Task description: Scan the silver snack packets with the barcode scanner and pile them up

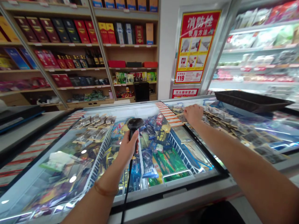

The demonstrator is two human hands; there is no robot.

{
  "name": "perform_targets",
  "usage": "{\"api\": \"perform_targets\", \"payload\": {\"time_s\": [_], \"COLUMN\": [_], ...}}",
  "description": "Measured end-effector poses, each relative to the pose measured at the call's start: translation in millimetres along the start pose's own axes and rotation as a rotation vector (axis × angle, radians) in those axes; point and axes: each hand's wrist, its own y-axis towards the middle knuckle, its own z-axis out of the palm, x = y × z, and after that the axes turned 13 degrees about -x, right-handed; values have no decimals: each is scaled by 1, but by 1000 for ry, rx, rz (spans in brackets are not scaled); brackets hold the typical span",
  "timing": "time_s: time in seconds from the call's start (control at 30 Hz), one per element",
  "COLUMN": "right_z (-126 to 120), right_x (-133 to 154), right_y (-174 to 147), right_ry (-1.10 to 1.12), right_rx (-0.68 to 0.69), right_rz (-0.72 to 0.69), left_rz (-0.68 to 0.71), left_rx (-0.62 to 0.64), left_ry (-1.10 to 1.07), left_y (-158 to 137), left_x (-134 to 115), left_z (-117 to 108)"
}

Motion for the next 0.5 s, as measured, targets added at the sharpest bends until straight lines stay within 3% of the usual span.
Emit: {"api": "perform_targets", "payload": {"time_s": [0.1,0.17,0.27,0.37,0.5], "right_z": [10,21,39,51,58], "right_x": [51,93,142,162,157], "right_y": [-4,-12,-32,-47,-50], "right_ry": [21,78,344,510,386], "right_rx": [64,95,258,336,193], "right_rz": [-199,-260,-325,-220,31], "left_rz": [-8,-7,0,-16,-15], "left_rx": [2,5,7,-18,-20], "left_ry": [4,0,-3,8,18], "left_y": [1,2,5,8,6], "left_x": [2,4,8,11,8], "left_z": [0,0,0,-1,-1]}}
